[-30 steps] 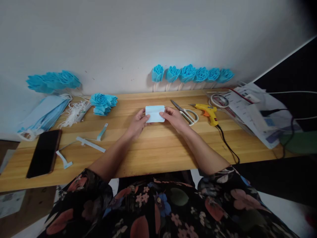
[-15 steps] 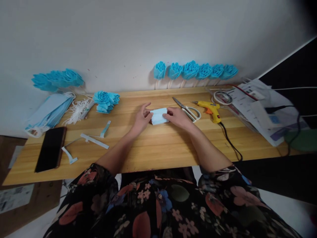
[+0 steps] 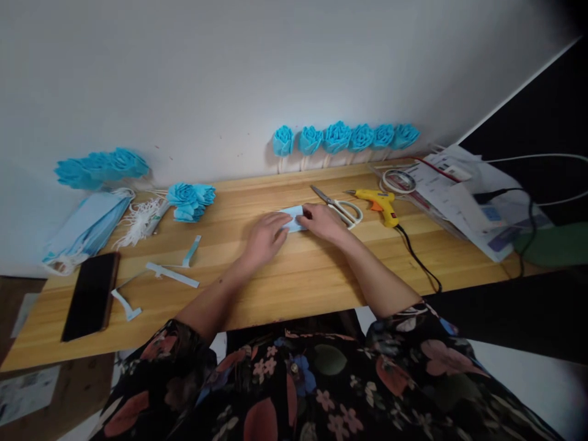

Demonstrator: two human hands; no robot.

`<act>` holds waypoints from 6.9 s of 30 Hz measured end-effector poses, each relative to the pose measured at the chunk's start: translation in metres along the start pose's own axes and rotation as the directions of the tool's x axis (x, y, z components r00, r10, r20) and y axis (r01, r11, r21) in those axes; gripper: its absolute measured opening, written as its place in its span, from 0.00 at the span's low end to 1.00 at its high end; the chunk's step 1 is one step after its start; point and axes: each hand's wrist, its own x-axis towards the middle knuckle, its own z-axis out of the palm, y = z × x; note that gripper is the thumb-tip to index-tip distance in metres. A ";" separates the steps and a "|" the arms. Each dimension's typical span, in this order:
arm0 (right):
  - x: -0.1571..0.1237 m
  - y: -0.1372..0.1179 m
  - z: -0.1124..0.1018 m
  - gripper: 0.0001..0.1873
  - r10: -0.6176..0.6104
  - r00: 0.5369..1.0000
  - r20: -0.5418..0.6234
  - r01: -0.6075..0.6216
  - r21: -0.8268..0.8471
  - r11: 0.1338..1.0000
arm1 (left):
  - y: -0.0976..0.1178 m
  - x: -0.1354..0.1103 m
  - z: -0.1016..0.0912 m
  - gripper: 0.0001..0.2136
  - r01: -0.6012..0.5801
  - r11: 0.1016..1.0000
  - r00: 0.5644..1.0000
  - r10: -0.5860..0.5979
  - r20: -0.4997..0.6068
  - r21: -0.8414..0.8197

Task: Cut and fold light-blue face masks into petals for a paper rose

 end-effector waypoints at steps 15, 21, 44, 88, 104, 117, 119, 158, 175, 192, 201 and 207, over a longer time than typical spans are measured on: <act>-0.003 -0.003 -0.005 0.15 0.001 1.000 -0.007 -0.001 -0.003 1.000 | 0.011 -0.010 0.011 0.25 -0.108 0.906 0.943 -0.037 0.331 0.410; -0.003 0.000 -0.006 0.20 -0.005 0.986 -0.165 0.000 -0.031 1.000 | 0.009 -0.010 0.012 0.23 -0.141 0.888 0.940 -0.019 0.342 0.437; -0.048 0.053 -0.010 0.23 0.153 0.943 -0.296 -0.234 -0.262 0.936 | 0.005 -0.011 0.014 0.23 -0.127 0.908 0.949 -0.006 0.314 0.399; 0.020 0.042 0.020 0.07 -0.284 0.907 -0.312 0.299 -0.001 0.954 | 0.015 -0.006 0.028 0.25 -0.188 0.857 0.943 0.022 0.331 0.480; 0.012 0.035 0.014 0.09 -0.333 0.923 -0.193 0.333 -0.034 0.942 | 0.011 -0.004 0.023 0.14 -0.216 0.906 0.965 0.143 0.219 0.364; 0.020 0.026 0.014 0.10 -0.318 0.927 -0.199 0.342 0.099 0.935 | 0.018 -0.004 0.021 0.16 -0.214 0.877 0.951 0.086 0.298 0.431; 0.022 0.025 0.013 0.09 -0.300 0.939 -0.168 0.322 0.121 0.939 | 0.017 -0.005 0.022 0.16 -0.217 0.871 0.950 0.085 0.301 0.440; 0.005 0.029 -0.002 0.07 -0.231 0.938 -0.258 0.283 0.187 0.941 | 0.003 -0.001 0.005 0.12 -0.103 0.974 0.988 0.123 -0.089 0.202; 0.011 0.025 -0.002 0.05 -0.181 0.975 -0.132 0.203 0.180 0.962 | -0.020 0.004 0.006 0.13 0.080 0.991 0.960 -0.105 -0.260 -0.104; -0.006 0.002 -0.042 0.07 -0.486 0.814 -0.319 0.539 0.101 0.836 | 0.016 0.016 -0.024 0.29 0.219 0.893 0.972 -0.234 0.009 -0.394; 0.004 0.006 -0.042 0.14 -0.316 0.829 -0.462 0.500 0.359 0.788 | 0.028 0.052 -0.018 0.16 0.351 0.678 0.912 -0.403 0.073 -0.645; 0.001 0.022 -0.014 0.15 -0.174 0.852 -0.494 0.464 0.558 0.688 | 0.032 0.054 -0.010 0.18 0.292 0.530 0.868 -0.496 -0.012 -0.796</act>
